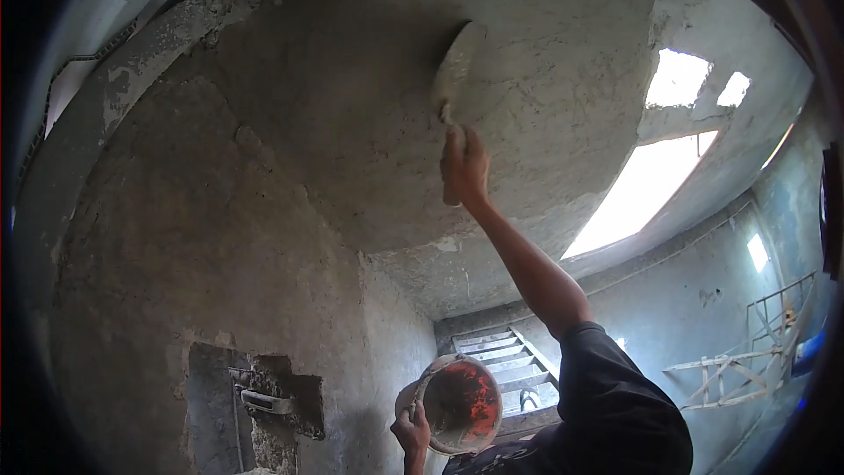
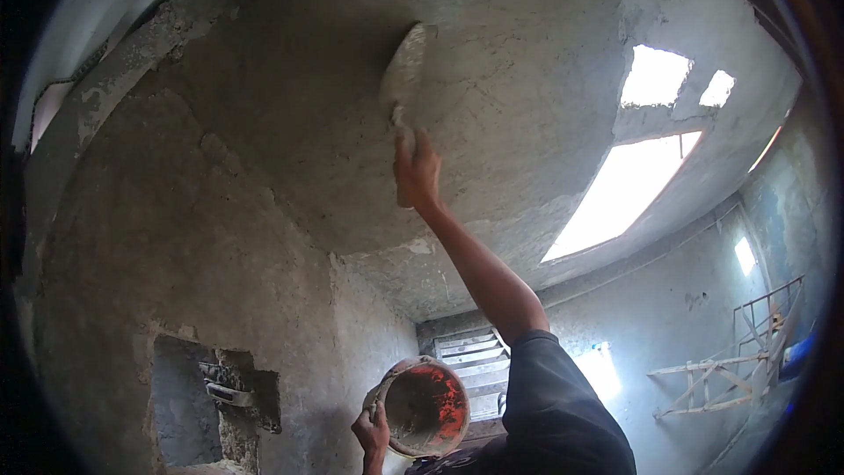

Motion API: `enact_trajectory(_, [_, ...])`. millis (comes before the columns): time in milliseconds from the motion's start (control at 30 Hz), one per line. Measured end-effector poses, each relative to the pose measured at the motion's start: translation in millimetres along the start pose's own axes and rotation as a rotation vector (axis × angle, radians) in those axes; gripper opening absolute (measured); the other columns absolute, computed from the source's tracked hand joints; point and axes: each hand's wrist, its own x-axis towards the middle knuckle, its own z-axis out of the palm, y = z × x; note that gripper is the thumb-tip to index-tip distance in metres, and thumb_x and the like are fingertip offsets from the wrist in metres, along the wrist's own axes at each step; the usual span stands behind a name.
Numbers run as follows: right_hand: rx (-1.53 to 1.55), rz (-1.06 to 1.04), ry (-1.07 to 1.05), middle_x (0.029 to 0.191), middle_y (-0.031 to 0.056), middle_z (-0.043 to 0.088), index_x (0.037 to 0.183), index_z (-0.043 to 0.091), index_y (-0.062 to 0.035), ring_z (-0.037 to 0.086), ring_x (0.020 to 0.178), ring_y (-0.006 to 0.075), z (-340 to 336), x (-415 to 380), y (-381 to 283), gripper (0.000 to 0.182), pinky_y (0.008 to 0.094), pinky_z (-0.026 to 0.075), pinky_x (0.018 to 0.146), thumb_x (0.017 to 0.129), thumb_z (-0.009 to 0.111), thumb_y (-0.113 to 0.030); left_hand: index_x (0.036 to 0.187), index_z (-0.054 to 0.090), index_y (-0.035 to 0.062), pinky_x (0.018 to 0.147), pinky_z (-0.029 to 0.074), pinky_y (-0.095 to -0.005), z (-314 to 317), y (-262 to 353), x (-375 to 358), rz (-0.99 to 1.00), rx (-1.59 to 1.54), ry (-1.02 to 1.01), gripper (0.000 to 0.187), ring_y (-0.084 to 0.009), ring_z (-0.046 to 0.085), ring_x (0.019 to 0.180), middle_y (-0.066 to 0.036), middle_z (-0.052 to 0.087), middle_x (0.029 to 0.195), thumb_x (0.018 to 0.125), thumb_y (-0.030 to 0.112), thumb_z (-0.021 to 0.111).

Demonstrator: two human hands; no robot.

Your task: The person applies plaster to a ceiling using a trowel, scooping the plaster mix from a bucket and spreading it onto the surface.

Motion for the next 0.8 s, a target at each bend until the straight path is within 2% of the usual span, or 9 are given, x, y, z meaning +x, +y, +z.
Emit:
enact_trajectory(67, [-0.095, 0.036, -0.042, 0.070, 0.0124, 0.062, 0.110, 0.057, 0.0021, 0.058, 0.059, 0.0154, 0.3, -7.1, 3.3, 0.034, 0.0331, 0.048, 0.055, 0.092, 0.055, -0.027, 0.072, 0.065, -0.0031, 0.058, 0.049, -0.0444, 1.8, -4.6, -1.9, -0.008, 0.005, -0.007, 0.041, -0.0392, 0.062, 0.062, -0.023, 0.062, 0.067, 0.085, 0.036, 0.061])
enact_trajectory(133, [-0.375, -0.207, -0.351, 0.081, 0.0193, 0.066, 0.112, 0.058, 0.0019, 0.062, 0.066, 0.0202, 0.1, -16.7, 6.7, 0.038, 0.0369, 0.050, 0.064, 0.090, 0.057, -0.029, 0.075, 0.066, -0.0038, 0.059, 0.050, -0.0450, 2.4, -4.3, -0.9, -0.003, 0.030, -0.009, 0.041, -0.0406, 0.062, 0.063, -0.024, 0.063, 0.068, 0.085, 0.036, 0.061])
enact_trajectory(167, [-0.380, -0.219, -0.352, 0.081, 0.0193, 0.066, 0.112, 0.058, 0.0019, 0.062, 0.066, 0.0202, 0.2, -23.4, 9.3, 0.038, 0.0369, 0.050, 0.064, 0.090, 0.057, -0.029, 0.075, 0.066, -0.0038, 0.059, 0.050, -0.0450, 2.2, -6.8, -2.2, 0.000, 0.019, -0.005, 0.041, -0.0406, 0.062, 0.063, -0.024, 0.063, 0.068, 0.085, 0.036, 0.061])
enact_trajectory(233, [-0.324, -0.406, -0.388, 0.064, 0.0072, 0.059, 0.114, 0.058, 0.0016, 0.055, 0.054, 0.0096, 1.1, -26.2, 9.1, 0.038, 0.0266, 0.044, 0.049, 0.089, 0.058, -0.027, 0.069, 0.064, -0.0027, 0.056, 0.047, -0.0457, 7.8, -13.2, -1.9, 0.070, -0.041, 0.048, 0.042, -0.0409, 0.061, 0.061, -0.024, 0.060, 0.063, 0.083, 0.037, 0.063])
enact_trajectory(267, [-0.265, -0.232, -0.444, 0.064, 0.0059, 0.059, 0.113, 0.059, 0.0017, 0.055, 0.055, 0.0104, -3.7, -25.0, -13.2, 0.039, 0.0279, 0.044, 0.049, 0.088, 0.060, -0.028, 0.085, 0.066, 0.0015, 0.064, 0.050, -0.0438, 11.6, -20.3, -2.6, -0.009, -0.018, -0.017, 0.041, -0.0393, 0.063, 0.072, -0.023, 0.064, 0.077, 0.086, 0.042, 0.059])
enact_trajectory(300, [-0.282, -0.249, -0.451, 0.064, 0.0059, 0.059, 0.113, 0.059, 0.0017, 0.055, 0.055, 0.0104, -7.9, -18.7, -33.7, 0.039, 0.0279, 0.044, 0.049, 0.088, 0.060, -0.028, 0.101, 0.068, 0.0057, 0.072, 0.053, -0.0418, 14.0, -30.0, -5.1, -0.089, 0.012, -0.090, 0.045, -0.0377, 0.065, 0.083, -0.021, 0.068, 0.090, 0.089, 0.047, 0.055])
enact_trajectory(367, [-0.407, -0.148, -0.283, 0.065, 0.0046, 0.058, 0.112, 0.059, 0.0022, 0.054, 0.055, 0.0101, -16.6, 4.8, -68.2, 0.040, 0.0281, 0.044, 0.049, 0.088, 0.062, -0.030, 0.094, 0.069, 0.0026, 0.064, 0.053, -0.0438, 22.8, -42.8, -8.0, -0.039, 0.007, 0.012, 0.046, -0.0400, 0.065, 0.073, -0.024, 0.067, 0.082, 0.088, 0.047, 0.057])
enact_trajectory(567, [-0.716, -0.632, 0.154, 0.064, 0.0061, 0.060, 0.107, 0.061, 0.0056, 0.053, 0.051, 0.0109, -67.1, 113.8, -152.8, 0.042, 0.0298, 0.044, 0.047, 0.089, 0.061, -0.032, 0.089, 0.068, 0.0022, 0.064, 0.052, -0.0441, 29.4, -46.2, -6.2, -0.078, -0.075, -0.030, 0.048, -0.0402, 0.065, 0.074, -0.023, 0.066, 0.081, 0.089, 0.048, 0.054])
enact_trajectory(800, [-0.652, -0.677, 0.258, 0.067, 0.0093, 0.061, 0.110, 0.059, 0.0076, 0.057, 0.054, 0.0135, -89.4, 154.0, -170.0, 0.044, 0.0313, 0.046, 0.050, 0.089, 0.061, -0.030, 0.093, 0.068, 0.0025, 0.068, 0.052, -0.0442, 20.4, -29.7, -3.3, -0.059, -0.125, -0.053, 0.049, -0.0398, 0.064, 0.078, -0.023, 0.067, 0.086, 0.089, 0.049, 0.053])
